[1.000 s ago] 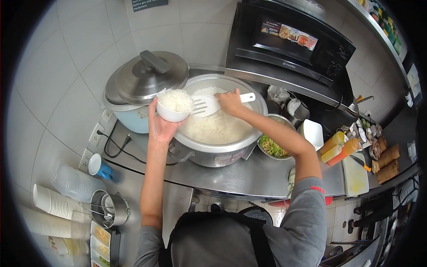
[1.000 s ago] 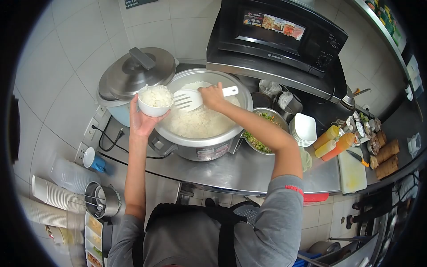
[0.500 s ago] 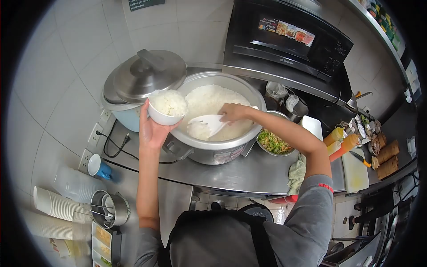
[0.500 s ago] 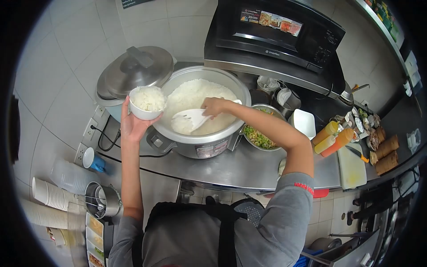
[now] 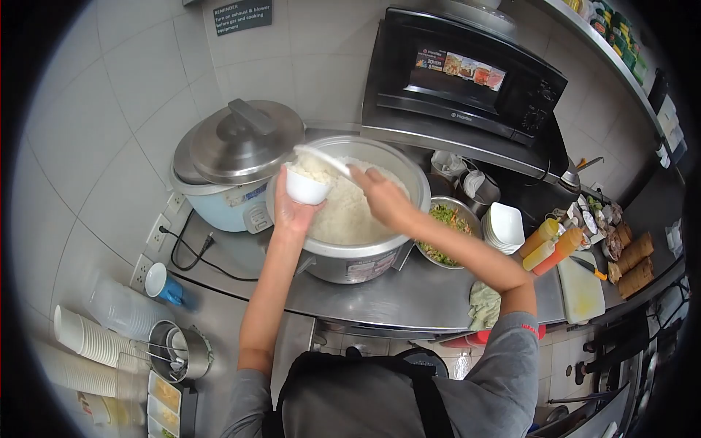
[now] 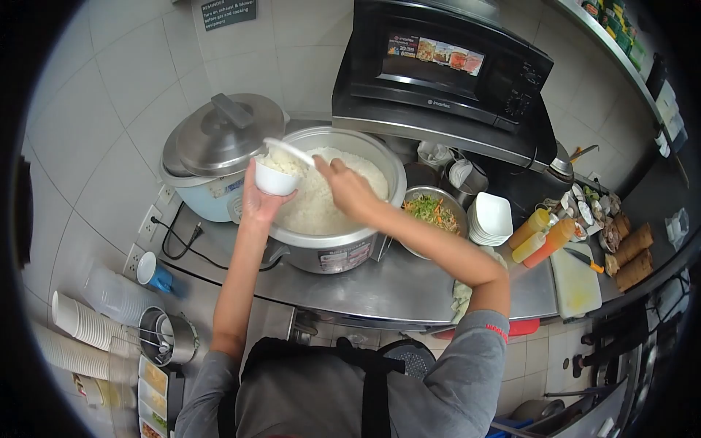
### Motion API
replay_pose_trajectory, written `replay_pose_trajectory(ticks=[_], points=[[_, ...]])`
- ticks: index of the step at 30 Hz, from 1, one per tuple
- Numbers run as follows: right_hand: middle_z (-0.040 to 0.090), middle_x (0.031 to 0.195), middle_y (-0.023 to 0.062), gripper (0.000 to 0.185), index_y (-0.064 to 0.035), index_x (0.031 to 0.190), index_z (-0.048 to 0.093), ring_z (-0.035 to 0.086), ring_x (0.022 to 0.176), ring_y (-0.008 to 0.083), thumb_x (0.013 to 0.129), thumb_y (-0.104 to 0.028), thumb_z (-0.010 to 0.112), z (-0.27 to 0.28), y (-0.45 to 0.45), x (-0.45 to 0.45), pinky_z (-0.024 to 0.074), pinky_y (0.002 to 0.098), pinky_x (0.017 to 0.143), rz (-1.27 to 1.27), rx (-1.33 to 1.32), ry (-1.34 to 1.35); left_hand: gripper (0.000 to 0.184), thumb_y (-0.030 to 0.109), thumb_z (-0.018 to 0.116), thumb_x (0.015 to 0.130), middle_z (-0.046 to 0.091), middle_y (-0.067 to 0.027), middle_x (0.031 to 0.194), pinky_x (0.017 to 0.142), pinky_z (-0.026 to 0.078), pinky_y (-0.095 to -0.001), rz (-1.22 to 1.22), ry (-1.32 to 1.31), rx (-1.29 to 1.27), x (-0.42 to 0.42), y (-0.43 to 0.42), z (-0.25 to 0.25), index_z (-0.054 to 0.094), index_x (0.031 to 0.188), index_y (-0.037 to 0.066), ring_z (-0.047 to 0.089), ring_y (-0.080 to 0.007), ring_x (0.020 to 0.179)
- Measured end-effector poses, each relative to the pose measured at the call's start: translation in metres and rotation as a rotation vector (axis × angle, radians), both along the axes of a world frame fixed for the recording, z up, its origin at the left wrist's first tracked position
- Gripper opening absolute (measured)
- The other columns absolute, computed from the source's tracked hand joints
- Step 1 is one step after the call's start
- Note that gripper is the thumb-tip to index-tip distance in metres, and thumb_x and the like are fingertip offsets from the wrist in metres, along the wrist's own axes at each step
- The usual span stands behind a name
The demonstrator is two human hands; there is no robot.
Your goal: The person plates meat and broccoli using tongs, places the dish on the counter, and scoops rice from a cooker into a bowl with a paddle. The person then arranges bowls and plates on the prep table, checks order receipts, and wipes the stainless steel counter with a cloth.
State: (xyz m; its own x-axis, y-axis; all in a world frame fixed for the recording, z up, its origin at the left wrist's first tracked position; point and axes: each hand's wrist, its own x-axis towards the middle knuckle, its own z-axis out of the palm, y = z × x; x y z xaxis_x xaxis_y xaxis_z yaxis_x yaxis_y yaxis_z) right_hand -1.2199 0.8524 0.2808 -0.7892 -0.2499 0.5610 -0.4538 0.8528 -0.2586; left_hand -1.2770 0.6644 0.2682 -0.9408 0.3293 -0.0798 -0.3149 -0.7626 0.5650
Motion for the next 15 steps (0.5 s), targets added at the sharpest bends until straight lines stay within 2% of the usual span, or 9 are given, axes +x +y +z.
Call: replay_pose_trajectory(ticks=[2, 5, 8, 11, 14, 15], points=[[0.054, 0.086, 0.0175, 0.056, -0.0088, 0.126, 0.046, 0.056, 0.077, 0.0326, 0.073, 0.011, 0.046, 0.008, -0.014, 0.022, 0.0464, 0.0396, 0.074, -0.039, 0.120, 0.048, 0.062, 0.051, 0.049, 0.082, 0.037, -0.0111, 0.136, 0.099, 0.015, -0.0612, -0.031, 0.019, -0.005, -0.002, 0.004, 0.003, 0.036, 0.130, 0.015, 0.033, -0.0340, 0.126], [0.050, 0.086, 0.0160, 0.063, -0.0146, 0.127, 0.047, 0.054, 0.082, 0.0311, 0.071, 0.013, 0.045, 0.019, 0.003, 0.016, 0.0453, 0.0387, 0.074, 0.076, 0.028, -0.098, 0.065, 0.050, 0.050, 0.080, 0.038, -0.0111, 0.135, 0.101, 0.014, -0.0591, -0.072, 0.017, 0.068, 0.000, -0.002, 0.000, 0.035, 0.131, 0.013, 0.034, -0.0324, 0.125], [0.051, 0.088, 0.0158, 0.062, -0.0177, 0.126, 0.050, 0.055, 0.081, 0.0307, 0.071, 0.012, 0.046, 0.052, 0.023, 0.014, 0.0445, 0.0383, 0.074, 0.138, -0.030, -0.081, 0.066, 0.049, 0.051, 0.078, 0.039, -0.0121, 0.134, 0.099, 0.022, -0.0580, -0.122, 0.014, 0.088, 0.006, -0.013, -0.002, 0.035, 0.131, 0.013, 0.035, -0.0328, 0.124], [0.051, 0.087, 0.0156, 0.061, -0.0166, 0.124, 0.051, 0.055, 0.081, 0.0297, 0.071, 0.012, 0.047, 0.054, 0.020, 0.011, 0.0447, 0.0381, 0.074, 0.114, 0.209, 0.022, 0.071, 0.050, 0.052, 0.078, 0.034, -0.0155, 0.136, 0.097, 0.029, -0.0588, -0.151, 0.023, 0.065, 0.007, -0.014, -0.004, 0.032, 0.133, 0.011, 0.034, -0.0360, 0.124], [0.053, 0.088, 0.0169, 0.057, -0.0144, 0.123, 0.051, 0.056, 0.084, 0.0305, 0.072, 0.010, 0.049, 0.059, 0.025, 0.011, 0.0452, 0.0387, 0.074, 0.156, 0.246, -0.083, 0.072, 0.050, 0.053, 0.077, 0.034, -0.0159, 0.136, 0.097, 0.030, -0.0581, -0.187, 0.017, 0.091, 0.011, -0.018, -0.004, 0.032, 0.133, 0.010, 0.035, -0.0358, 0.124], [0.053, 0.088, 0.0186, 0.055, -0.0131, 0.122, 0.052, 0.056, 0.083, 0.0333, 0.072, 0.010, 0.049, 0.059, 0.025, 0.010, 0.0447, 0.0401, 0.073, 0.184, 0.124, -0.066, 0.071, 0.050, 0.053, 0.077, 0.036, -0.0148, 0.135, 0.097, 0.030, -0.0574, -0.168, 0.016, 0.098, 0.013, -0.019, -0.005, 0.032, 0.132, 0.011, 0.036, -0.0344, 0.124]])
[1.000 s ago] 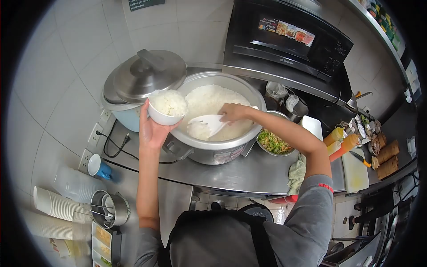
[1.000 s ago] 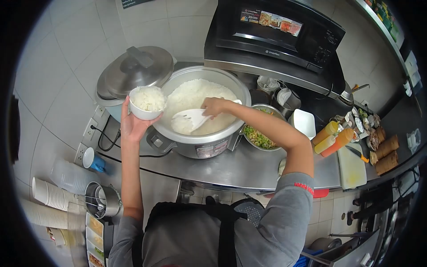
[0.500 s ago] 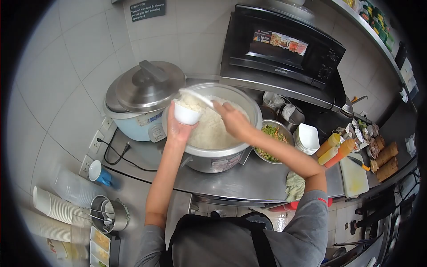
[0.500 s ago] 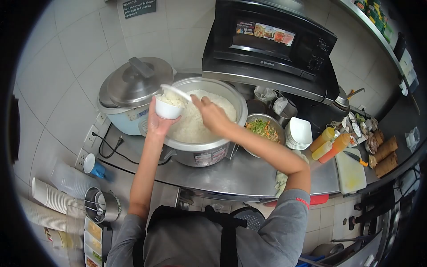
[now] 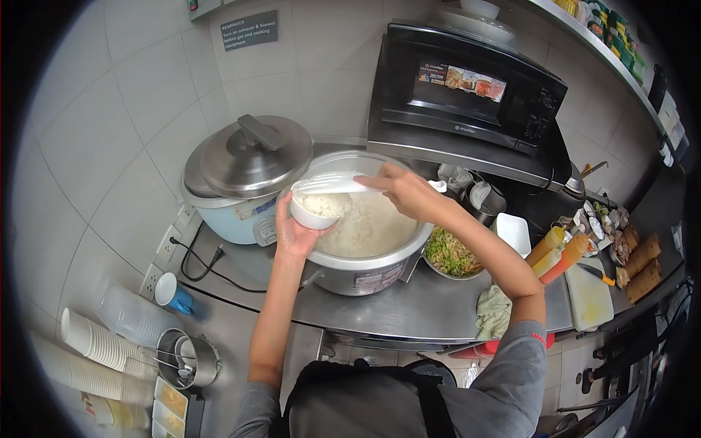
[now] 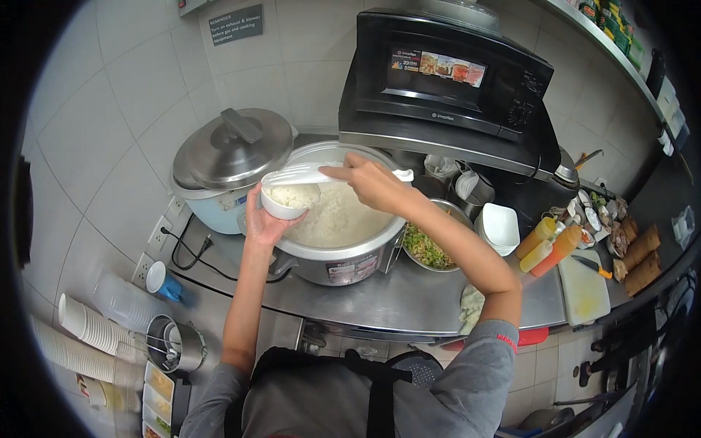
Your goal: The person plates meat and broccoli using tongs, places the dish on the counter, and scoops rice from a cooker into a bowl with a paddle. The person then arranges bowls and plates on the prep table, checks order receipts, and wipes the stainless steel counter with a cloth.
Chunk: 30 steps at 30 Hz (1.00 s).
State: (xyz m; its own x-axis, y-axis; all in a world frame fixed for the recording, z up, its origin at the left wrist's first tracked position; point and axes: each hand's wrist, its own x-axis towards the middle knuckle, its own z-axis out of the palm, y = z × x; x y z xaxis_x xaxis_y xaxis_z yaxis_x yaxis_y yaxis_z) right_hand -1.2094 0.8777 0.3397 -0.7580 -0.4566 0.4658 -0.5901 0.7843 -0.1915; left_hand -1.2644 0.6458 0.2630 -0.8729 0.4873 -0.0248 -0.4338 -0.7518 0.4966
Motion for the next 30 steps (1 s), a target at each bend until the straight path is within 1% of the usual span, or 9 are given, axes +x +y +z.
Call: replay_pose_trajectory(ticks=[3, 6, 10, 13, 16, 20, 23, 26, 30], points=[[0.055, 0.088, 0.0242, 0.052, -0.0086, 0.122, 0.050, 0.055, 0.082, 0.0416, 0.073, 0.009, 0.050, 0.000, -0.004, 0.005, 0.0430, 0.0445, 0.073, -0.009, -0.346, -0.053, 0.070, 0.050, 0.054, 0.076, 0.039, -0.0124, 0.133, 0.096, 0.031, -0.0559, 0.076, 0.003, 0.010, -0.002, 0.003, 0.000, 0.034, 0.131, 0.012, 0.038, -0.0315, 0.123], [0.054, 0.086, 0.0253, 0.052, -0.0073, 0.124, 0.047, 0.055, 0.081, 0.0422, 0.074, 0.008, 0.050, -0.024, -0.023, 0.022, 0.0428, 0.0443, 0.072, -0.079, -0.359, -0.074, 0.071, 0.050, 0.055, 0.076, 0.039, -0.0128, 0.133, 0.097, 0.030, -0.0559, 0.176, 0.013, 0.000, -0.001, 0.009, 0.002, 0.034, 0.131, 0.011, 0.038, -0.0318, 0.123], [0.052, 0.085, 0.0242, 0.053, -0.0078, 0.125, 0.045, 0.055, 0.080, 0.0407, 0.075, 0.009, 0.048, -0.043, -0.013, 0.009, 0.0434, 0.0443, 0.071, -0.185, -0.337, -0.070, 0.069, 0.048, 0.056, 0.076, 0.040, -0.0126, 0.132, 0.097, 0.030, -0.0545, 0.186, 0.027, 0.012, 0.006, 0.008, 0.003, 0.035, 0.130, 0.011, 0.039, -0.0316, 0.121], [0.050, 0.086, 0.0215, 0.056, -0.0094, 0.126, 0.045, 0.054, 0.078, 0.0379, 0.074, 0.010, 0.048, -0.031, -0.018, 0.013, 0.0442, 0.0432, 0.068, -0.130, -0.320, 0.031, 0.067, 0.046, 0.057, 0.075, 0.042, -0.0120, 0.131, 0.096, 0.032, -0.0535, 0.138, 0.046, -0.033, -0.002, 0.004, 0.001, 0.036, 0.129, 0.012, 0.041, -0.0310, 0.120], [0.051, 0.084, 0.0182, 0.051, -0.0132, 0.125, 0.048, 0.054, 0.075, 0.0351, 0.078, 0.006, 0.050, -0.025, -0.032, 0.028, 0.0436, 0.0408, 0.067, -0.105, -0.166, -0.010, 0.067, 0.046, 0.057, 0.075, 0.042, -0.0123, 0.130, 0.096, 0.032, -0.0536, 0.107, 0.032, -0.071, -0.005, 0.003, -0.002, 0.037, 0.129, 0.012, 0.041, -0.0311, 0.120], [0.051, 0.087, 0.0163, 0.051, -0.0147, 0.125, 0.049, 0.054, 0.076, 0.0326, 0.078, 0.006, 0.050, -0.018, -0.022, 0.020, 0.0444, 0.0404, 0.067, -0.124, -0.209, -0.027, 0.068, 0.051, 0.053, 0.079, 0.040, -0.0130, 0.133, 0.097, 0.030, -0.0561, 0.074, 0.002, -0.047, 0.000, 0.006, -0.002, 0.034, 0.131, 0.013, 0.038, -0.0323, 0.122], [0.051, 0.091, 0.0170, 0.055, -0.0154, 0.125, 0.050, 0.055, 0.078, 0.0323, 0.074, 0.007, 0.051, -0.025, -0.025, 0.021, 0.0448, 0.0402, 0.067, -0.064, -0.103, 0.337, 0.067, 0.056, 0.045, 0.084, 0.036, -0.0134, 0.136, 0.098, 0.028, -0.0589, 0.053, 0.048, -0.011, 0.003, 0.008, 0.009, 0.030, 0.134, 0.013, 0.035, -0.0332, 0.124], [0.051, 0.095, 0.0179, 0.062, -0.0186, 0.125, 0.050, 0.055, 0.080, 0.0313, 0.070, 0.008, 0.053, -0.040, -0.031, 0.021, 0.0452, 0.0390, 0.067, -0.183, 0.040, 0.397, 0.066, 0.057, 0.037, 0.087, 0.032, -0.0134, 0.138, 0.099, 0.027, -0.0606, 0.012, 0.029, 0.072, 0.008, 0.008, 0.018, 0.028, 0.135, 0.014, 0.033, -0.0338, 0.126], [0.052, 0.091, 0.0172, 0.065, -0.0207, 0.124, 0.052, 0.055, 0.078, 0.0300, 0.067, 0.010, 0.053, -0.037, -0.027, 0.013, 0.0450, 0.0379, 0.070, -0.166, 0.039, 0.395, 0.064, 0.055, 0.038, 0.088, 0.033, -0.0136, 0.137, 0.098, 0.028, -0.0611, -0.032, 0.032, 0.048, 0.011, 0.005, 0.020, 0.029, 0.135, 0.013, 0.033, -0.0342, 0.126]])
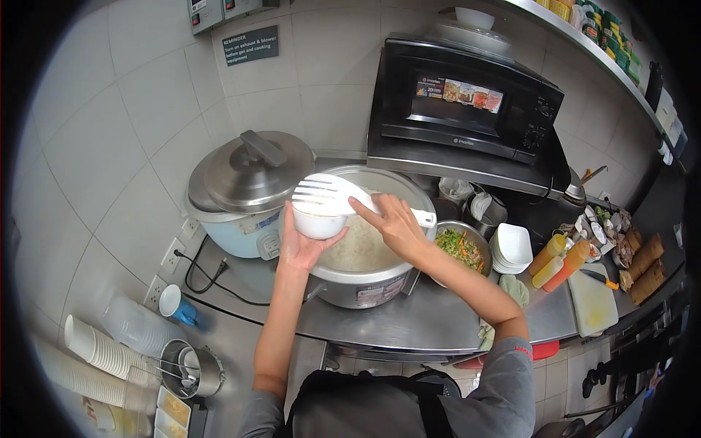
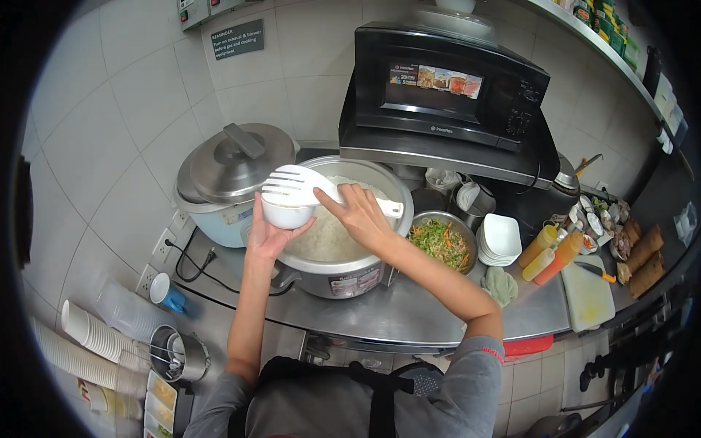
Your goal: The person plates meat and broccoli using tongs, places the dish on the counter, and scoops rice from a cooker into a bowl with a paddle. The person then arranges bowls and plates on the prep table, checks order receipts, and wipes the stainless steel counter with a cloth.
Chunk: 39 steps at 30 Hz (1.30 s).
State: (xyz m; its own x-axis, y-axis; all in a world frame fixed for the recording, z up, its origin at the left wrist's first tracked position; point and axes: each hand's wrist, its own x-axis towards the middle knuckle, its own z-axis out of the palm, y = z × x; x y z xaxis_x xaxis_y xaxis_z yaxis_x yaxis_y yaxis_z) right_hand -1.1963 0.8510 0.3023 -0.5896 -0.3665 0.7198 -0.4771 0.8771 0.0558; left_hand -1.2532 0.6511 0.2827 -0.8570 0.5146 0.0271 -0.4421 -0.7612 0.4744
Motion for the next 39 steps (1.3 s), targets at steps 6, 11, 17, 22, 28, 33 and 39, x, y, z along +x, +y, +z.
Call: replay_pose_trajectory(ticks=[6, 11, 17, 22, 28, 33, 39], points=[[0.054, 0.086, 0.0157, 0.058, -0.0190, 0.124, 0.052, 0.056, 0.075, 0.0309, 0.073, 0.008, 0.054, 0.023, 0.010, -0.001, 0.0453, 0.0372, 0.070, 0.183, -0.334, -0.367, 0.070, 0.057, 0.049, 0.082, 0.036, -0.0136, 0.135, 0.096, 0.030, -0.0602, 0.073, 0.066, -0.063, -0.001, 0.002, -0.011, 0.031, 0.133, 0.012, 0.035, -0.0333, 0.125], [0.058, 0.088, 0.0196, 0.056, -0.0119, 0.126, 0.049, 0.059, 0.078, 0.0322, 0.073, 0.006, 0.056, 0.010, 0.005, -0.002, 0.0463, 0.0354, 0.073, 0.268, -0.844, -0.500, 0.067, 0.054, 0.053, 0.079, 0.041, -0.0133, 0.130, 0.096, 0.033, -0.0557, 0.234, 0.037, -0.024, -0.001, 0.012, -0.008, 0.038, 0.129, 0.012, 0.039, -0.0315, 0.122], [0.060, 0.099, 0.0163, 0.051, -0.0102, 0.129, 0.045, 0.062, 0.080, 0.0195, 0.080, 0.001, 0.054, -0.025, 0.011, -0.002, 0.0496, 0.0291, 0.066, 0.064, -0.778, -0.486, 0.068, 0.052, 0.054, 0.075, 0.041, -0.0127, 0.131, 0.095, 0.033, -0.0555, 0.319, 0.048, 0.001, -0.010, 0.018, -0.025, 0.038, 0.129, 0.013, 0.039, -0.0315, 0.121], [0.054, 0.084, 0.0187, 0.052, -0.0126, 0.126, 0.049, 0.057, 0.076, 0.0340, 0.076, 0.003, 0.054, -0.018, -0.009, 0.009, 0.0452, 0.0386, 0.071, 0.099, -0.661, -0.282, 0.067, 0.051, 0.054, 0.076, 0.041, -0.0120, 0.131, 0.096, 0.033, -0.0548, 0.314, 0.084, -0.023, -0.012, 0.019, -0.023, 0.038, 0.130, 0.013, 0.040, -0.0315, 0.121], [0.049, 0.082, 0.0148, 0.050, -0.0124, 0.121, 0.053, 0.053, 0.071, 0.0315, 0.076, 0.007, 0.049, 0.001, -0.006, 0.014, 0.0451, 0.0388, 0.066, 0.131, -0.526, -0.220, 0.066, 0.049, 0.053, 0.077, 0.041, -0.0119, 0.132, 0.094, 0.035, -0.0545, 0.226, 0.121, -0.035, -0.012, 0.009, -0.018, 0.038, 0.130, 0.013, 0.040, -0.0320, 0.121], [0.049, 0.083, 0.0141, 0.051, -0.0140, 0.122, 0.053, 0.054, 0.075, 0.0291, 0.076, 0.007, 0.050, 0.009, -0.005, 0.020, 0.0446, 0.0371, 0.069, 0.158, -0.477, -0.257, 0.066, 0.049, 0.053, 0.077, 0.041, -0.0124, 0.132, 0.094, 0.035, -0.0550, 0.203, 0.144, -0.052, -0.019, 0.004, -0.018, 0.038, 0.130, 0.013, 0.040, -0.0324, 0.121], [0.051, 0.086, 0.0136, 0.054, -0.0156, 0.125, 0.051, 0.053, 0.078, 0.0283, 0.076, 0.006, 0.053, 0.011, -0.004, 0.020, 0.0436, 0.0365, 0.072, 0.201, -0.482, -0.276, 0.067, 0.050, 0.053, 0.078, 0.040, -0.0139, 0.132, 0.094, 0.035, -0.0554, 0.158, 0.117, -0.035, -0.024, 0.001, -0.020, 0.037, 0.130, 0.012, 0.039, -0.0333, 0.121]])
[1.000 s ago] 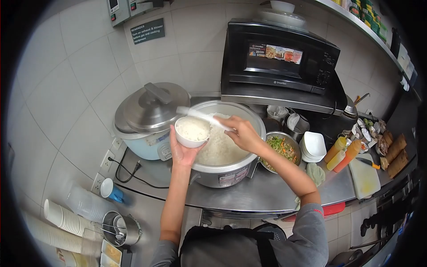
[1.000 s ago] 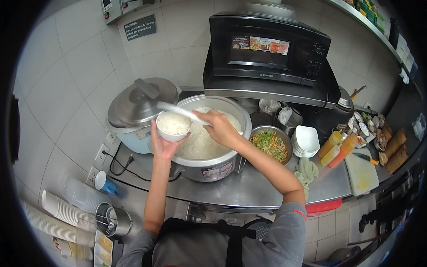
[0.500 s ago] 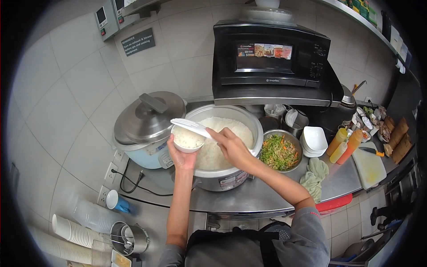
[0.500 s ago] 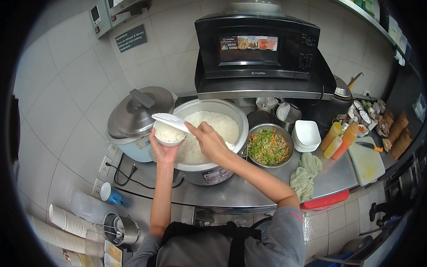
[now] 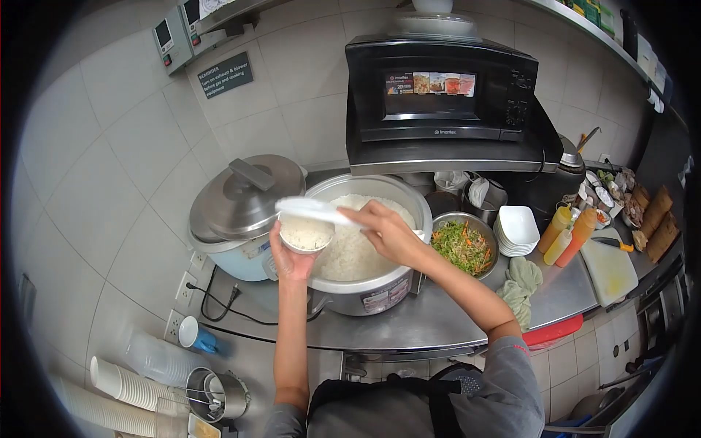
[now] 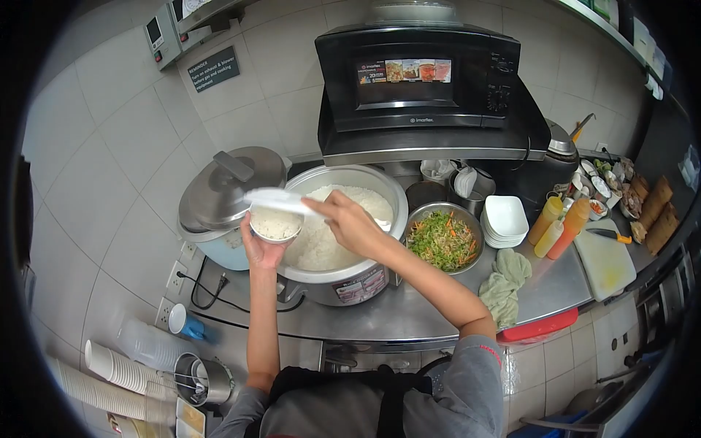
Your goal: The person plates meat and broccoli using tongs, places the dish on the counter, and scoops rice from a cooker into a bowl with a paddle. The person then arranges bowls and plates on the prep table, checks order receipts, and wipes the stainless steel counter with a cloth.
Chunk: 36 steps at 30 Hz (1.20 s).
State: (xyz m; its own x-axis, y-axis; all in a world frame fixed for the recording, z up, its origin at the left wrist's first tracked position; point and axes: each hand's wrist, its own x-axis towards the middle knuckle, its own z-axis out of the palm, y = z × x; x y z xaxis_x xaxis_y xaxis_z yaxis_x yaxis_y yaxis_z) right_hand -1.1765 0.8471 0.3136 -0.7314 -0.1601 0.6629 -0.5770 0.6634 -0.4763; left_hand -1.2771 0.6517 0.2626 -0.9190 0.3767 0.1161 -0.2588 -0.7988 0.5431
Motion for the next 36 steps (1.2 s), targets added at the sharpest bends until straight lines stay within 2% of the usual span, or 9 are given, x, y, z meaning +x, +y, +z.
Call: replay_pose_trajectory(ticks=[7, 10, 13, 14, 17, 21, 22, 25, 36], points=[[0.049, 0.085, 0.0162, 0.056, -0.0133, 0.127, 0.048, 0.051, 0.077, 0.0322, 0.075, 0.006, 0.054, -0.004, -0.005, -0.003, 0.0424, 0.0367, 0.073, -0.083, -0.280, -0.053, 0.070, 0.054, 0.055, 0.076, 0.041, -0.0137, 0.131, 0.094, 0.035, -0.0550, 0.095, -0.008, 0.062, 0.006, 0.007, 0.009, 0.039, 0.129, 0.011, 0.040, -0.0334, 0.120], [0.052, 0.087, 0.0148, 0.053, -0.0102, 0.127, 0.047, 0.054, 0.077, 0.0278, 0.077, 0.005, 0.054, -0.024, -0.015, -0.006, 0.0452, 0.0338, 0.071, -0.010, -0.079, 0.006, 0.071, 0.055, 0.056, 0.075, 0.041, -0.0125, 0.130, 0.094, 0.035, -0.0537, 0.139, -0.048, 0.092, 0.006, 0.011, 0.010, 0.039, 0.128, 0.012, 0.039, -0.0320, 0.120], [0.054, 0.093, 0.0079, 0.050, -0.0065, 0.131, 0.041, 0.056, 0.095, 0.0190, 0.082, 0.003, 0.050, -0.036, -0.012, -0.018, 0.0484, 0.0276, 0.070, 0.076, -0.578, -0.265, 0.071, 0.057, 0.057, 0.074, 0.041, -0.0112, 0.130, 0.094, 0.033, -0.0520, 0.153, -0.106, 0.175, 0.005, 0.013, 0.008, 0.039, 0.128, 0.014, 0.038, -0.0307, 0.120], [0.052, 0.108, 0.0085, 0.055, -0.0050, 0.136, 0.030, 0.053, 0.105, 0.0178, 0.085, 0.002, 0.049, -0.024, -0.013, -0.011, 0.0503, 0.0250, 0.070, 0.196, -0.849, -0.406, 0.072, 0.057, 0.057, 0.073, 0.041, -0.0108, 0.130, 0.094, 0.033, -0.0514, 0.159, -0.126, 0.212, 0.006, 0.013, 0.006, 0.039, 0.128, 0.015, 0.038, -0.0303, 0.120], [0.047, 0.117, 0.0130, 0.064, -0.0076, 0.140, 0.020, 0.052, 0.105, 0.0197, 0.084, 0.002, 0.050, -0.025, -0.028, -0.003, 0.0506, 0.0259, 0.069, 0.204, -1.056, -0.606, 0.072, 0.058, 0.058, 0.074, 0.039, -0.0103, 0.132, 0.097, 0.031, -0.0522, 0.184, -0.114, 0.317, 0.010, 0.020, 0.006, 0.038, 0.129, 0.017, 0.035, -0.0294, 0.123], [0.043, 0.106, 0.0116, 0.065, -0.0091, 0.141, 0.018, 0.050, 0.094, 0.0178, 0.084, 0.006, 0.045, -0.039, -0.064, -0.006, 0.0508, 0.0267, 0.068, 0.220, -0.777, -0.403, 0.068, 0.053, 0.056, 0.079, 0.039, -0.0100, 0.132, 0.099, 0.031, -0.0507, 0.343, 0.043, 0.302, 0.015, 0.032, 0.002, 0.036, 0.130, 0.013, 0.036, -0.0279, 0.123], [0.038, 0.107, 0.0197, 0.069, -0.0111, 0.141, 0.018, 0.049, 0.094, 0.0265, 0.082, 0.004, 0.049, -0.038, -0.066, -0.001, 0.0494, 0.0306, 0.071, 0.090, -0.642, -0.372, 0.065, 0.050, 0.055, 0.081, 0.040, -0.0098, 0.131, 0.100, 0.031, -0.0489, 0.371, 0.072, 0.303, 0.018, 0.032, 0.002, 0.035, 0.130, 0.012, 0.037, -0.0271, 0.122], [0.038, 0.102, 0.0192, 0.070, -0.0110, 0.142, 0.018, 0.047, 0.090, 0.0286, 0.081, 0.007, 0.047, -0.039, -0.077, 0.004, 0.0440, 0.0319, 0.077, 0.009, -0.338, -0.020, 0.062, 0.046, 0.054, 0.084, 0.042, -0.0104, 0.130, 0.100, 0.032, -0.0459, 0.418, 0.119, 0.318, 0.030, 0.027, 0.007, 0.035, 0.129, 0.008, 0.039, -0.0260, 0.121], [0.042, 0.097, 0.0154, 0.064, -0.0091, 0.135, 0.036, 0.050, 0.085, 0.0278, 0.076, 0.013, 0.046, 0.015, -0.118, 0.034, 0.0429, 0.0345, 0.077, 0.187, -0.035, 0.074, 0.063, 0.043, 0.056, 0.080, 0.043, -0.0093, 0.128, 0.095, 0.037, -0.0443, 0.426, 0.233, 0.354, 0.078, -0.053, 0.025, 0.035, 0.129, 0.010, 0.041, -0.0253, 0.118]])
